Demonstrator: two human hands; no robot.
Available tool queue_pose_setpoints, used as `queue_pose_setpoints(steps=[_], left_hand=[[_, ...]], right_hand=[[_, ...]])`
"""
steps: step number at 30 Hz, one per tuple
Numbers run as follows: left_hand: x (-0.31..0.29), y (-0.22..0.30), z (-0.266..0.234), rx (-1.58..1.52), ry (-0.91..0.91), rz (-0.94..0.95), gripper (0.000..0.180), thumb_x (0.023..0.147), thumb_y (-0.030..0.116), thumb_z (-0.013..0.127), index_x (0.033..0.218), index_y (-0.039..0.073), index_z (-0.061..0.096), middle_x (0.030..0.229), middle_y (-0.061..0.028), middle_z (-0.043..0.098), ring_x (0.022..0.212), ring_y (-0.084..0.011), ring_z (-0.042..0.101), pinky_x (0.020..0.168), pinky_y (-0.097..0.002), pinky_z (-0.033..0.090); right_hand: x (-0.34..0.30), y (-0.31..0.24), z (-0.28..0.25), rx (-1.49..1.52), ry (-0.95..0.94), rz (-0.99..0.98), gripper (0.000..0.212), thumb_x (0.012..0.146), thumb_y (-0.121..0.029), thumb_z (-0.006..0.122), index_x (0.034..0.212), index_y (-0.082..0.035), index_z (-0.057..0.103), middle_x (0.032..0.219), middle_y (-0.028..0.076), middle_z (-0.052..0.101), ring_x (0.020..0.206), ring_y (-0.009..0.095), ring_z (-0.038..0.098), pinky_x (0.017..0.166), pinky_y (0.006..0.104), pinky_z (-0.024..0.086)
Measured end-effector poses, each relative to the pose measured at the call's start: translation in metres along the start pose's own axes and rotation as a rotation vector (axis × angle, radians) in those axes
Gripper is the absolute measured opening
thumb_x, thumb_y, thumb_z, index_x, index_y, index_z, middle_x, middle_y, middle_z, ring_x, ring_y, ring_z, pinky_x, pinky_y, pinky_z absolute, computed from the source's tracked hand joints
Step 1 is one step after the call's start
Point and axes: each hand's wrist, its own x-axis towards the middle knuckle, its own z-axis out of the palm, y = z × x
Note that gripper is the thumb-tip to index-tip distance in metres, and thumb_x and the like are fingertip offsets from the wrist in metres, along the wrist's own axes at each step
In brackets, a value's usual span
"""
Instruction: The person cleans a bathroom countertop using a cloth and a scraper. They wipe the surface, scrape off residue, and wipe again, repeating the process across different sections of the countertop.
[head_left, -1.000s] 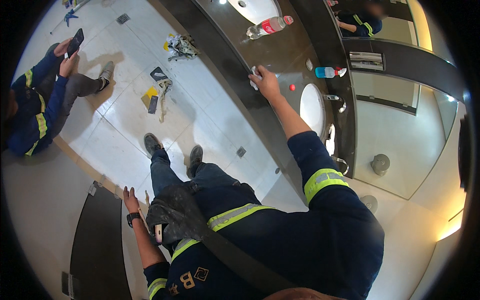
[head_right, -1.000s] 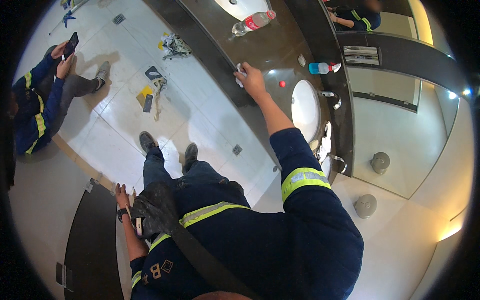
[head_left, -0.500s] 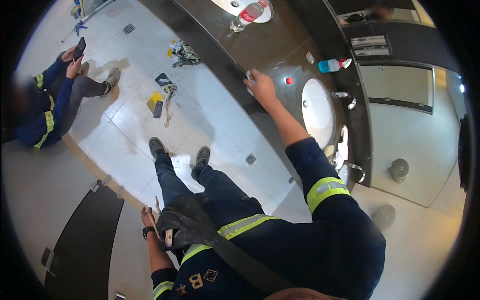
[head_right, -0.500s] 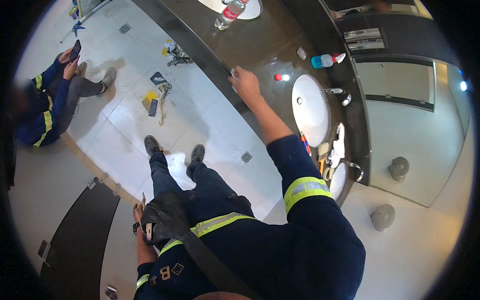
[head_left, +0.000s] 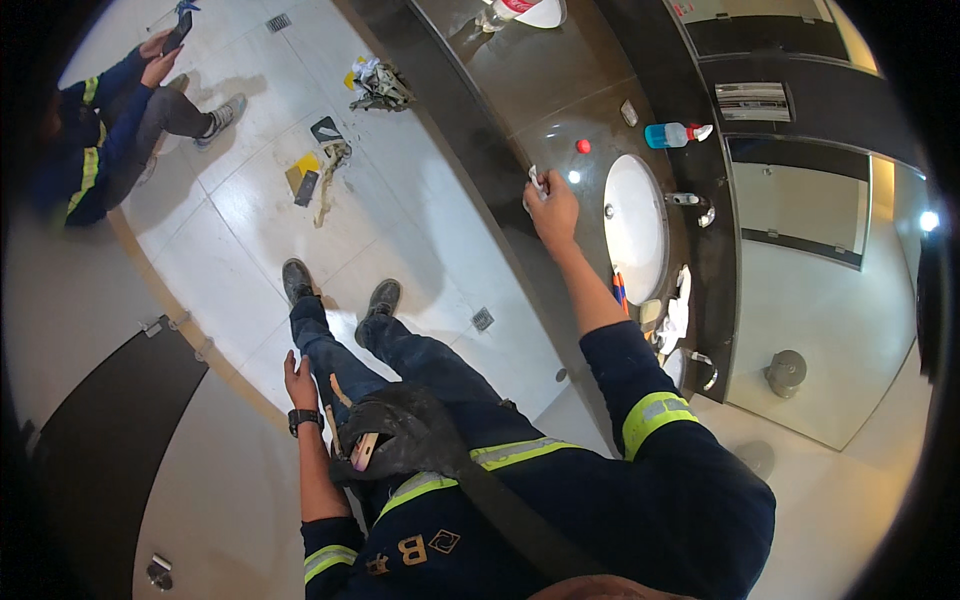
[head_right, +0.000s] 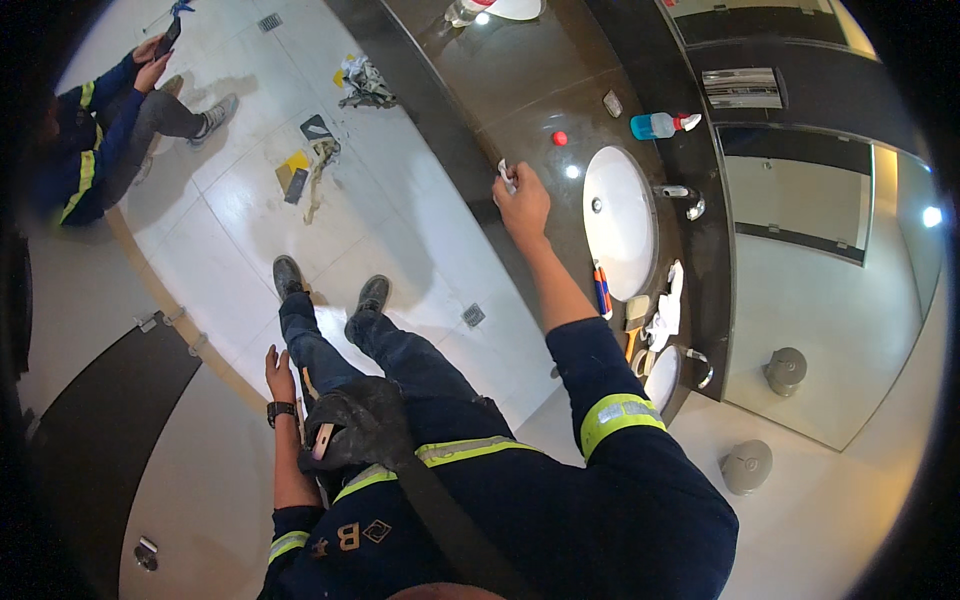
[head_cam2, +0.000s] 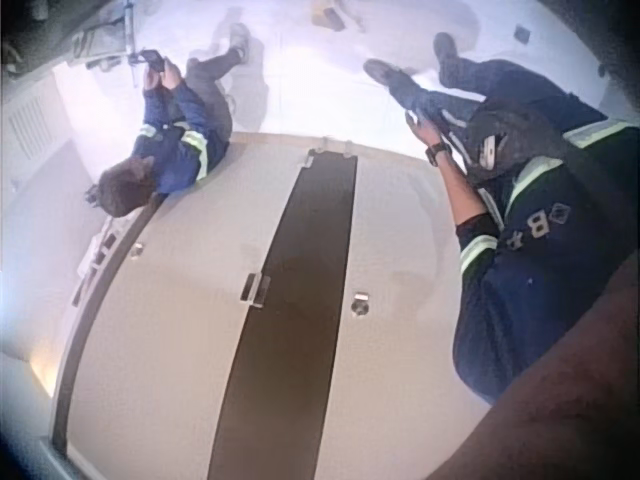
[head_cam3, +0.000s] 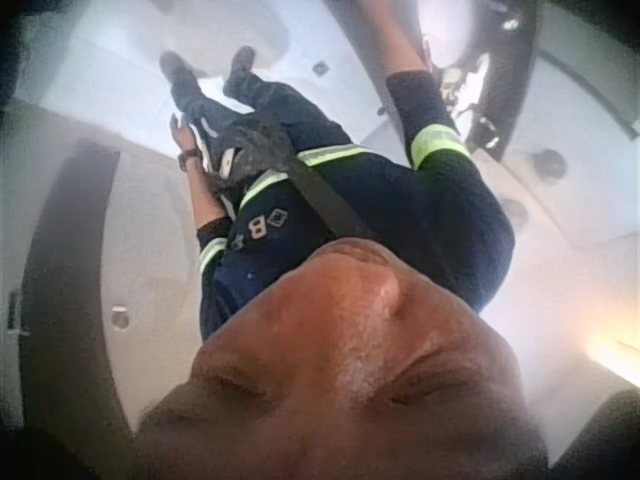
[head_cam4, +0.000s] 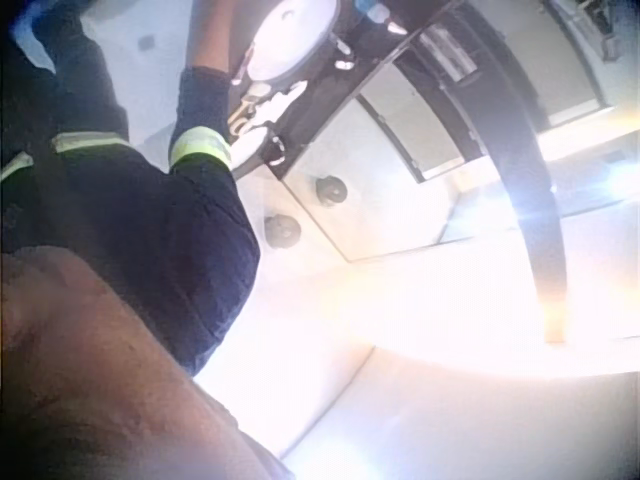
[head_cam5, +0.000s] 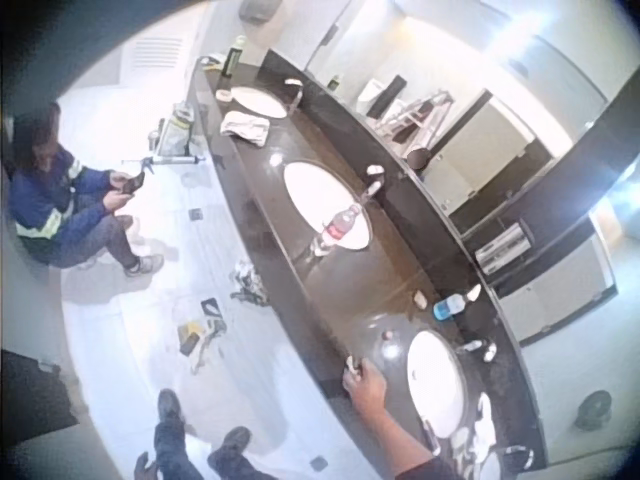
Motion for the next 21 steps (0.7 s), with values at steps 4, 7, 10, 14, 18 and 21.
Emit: queue_pose_setpoints(steps=[4,7,10,14,18,21], left_hand=[[0.0,-0.001,0.018,-0.038,-0.003,0.026,0.057,0.104,0.026,0.065,0.152,0.0,0.05,0.14,-0.0202,0.062,0.118,-0.0278,0.064,0.104,-0.0391,0.049],[-0.003,-0.005,0.018,-0.035,0.039,0.076,0.056,0.105,0.028,0.064,0.151,0.0,0.051,0.137,-0.0197,0.064,0.115,-0.0272,0.064,0.103,-0.0392,0.049],[-0.007,0.002,0.009,0.055,0.026,0.07,0.056,0.105,0.028,0.063,0.152,0.001,0.05,0.141,-0.0215,0.06,0.119,-0.0295,0.063,0.105,-0.0399,0.049],[-0.002,0.007,-0.002,0.003,-0.005,-0.027,0.056,0.106,0.028,0.062,0.153,0.002,0.049,0.147,-0.0237,0.054,0.128,-0.0337,0.06,0.109,-0.0422,0.047],[0.006,0.009,-0.008,-0.005,-0.05,0.022,0.057,0.105,0.029,0.063,0.153,0.0,0.049,0.149,-0.0267,0.052,0.133,-0.0387,0.057,0.111,-0.0462,0.046],[0.009,-0.005,-0.003,0.078,-0.082,0.155,0.059,0.105,0.029,0.063,0.152,-0.003,0.048,0.149,-0.0299,0.052,0.134,-0.0433,0.055,0.112,-0.0492,0.046]], right_hand=[[0.003,-0.015,0.02,-0.104,0.098,0.112,0.028,0.085,-0.031,0.076,0.09,-0.005,0.065,0.077,0.014,0.07,0.072,0.033,0.069,0.068,0.0433,0.051],[0.001,-0.025,0.03,-0.04,0.146,0.163,0.024,0.083,-0.027,0.076,0.087,-0.006,0.065,0.078,0.014,0.069,0.074,0.034,0.069,0.069,0.0443,0.052],[0.012,-0.04,0.036,-0.103,0.179,0.156,0.025,0.082,-0.028,0.076,0.088,-0.007,0.067,0.079,0.014,0.071,0.074,0.035,0.07,0.068,0.0451,0.052],[0.043,-0.066,0.057,-0.105,0.206,0.176,0.026,0.083,-0.029,0.076,0.087,-0.005,0.068,0.079,0.015,0.073,0.073,0.034,0.071,0.069,0.0439,0.052],[0.034,-0.067,0.049,-0.132,0.209,0.203,0.026,0.082,-0.028,0.075,0.086,-0.003,0.068,0.075,0.015,0.072,0.069,0.033,0.07,0.069,0.042,0.053],[0.028,-0.06,0.043,-0.152,0.16,0.247,0.028,0.083,-0.029,0.076,0.09,-0.003,0.069,0.082,0.017,0.074,0.078,0.037,0.072,0.074,0.0455,0.054]])
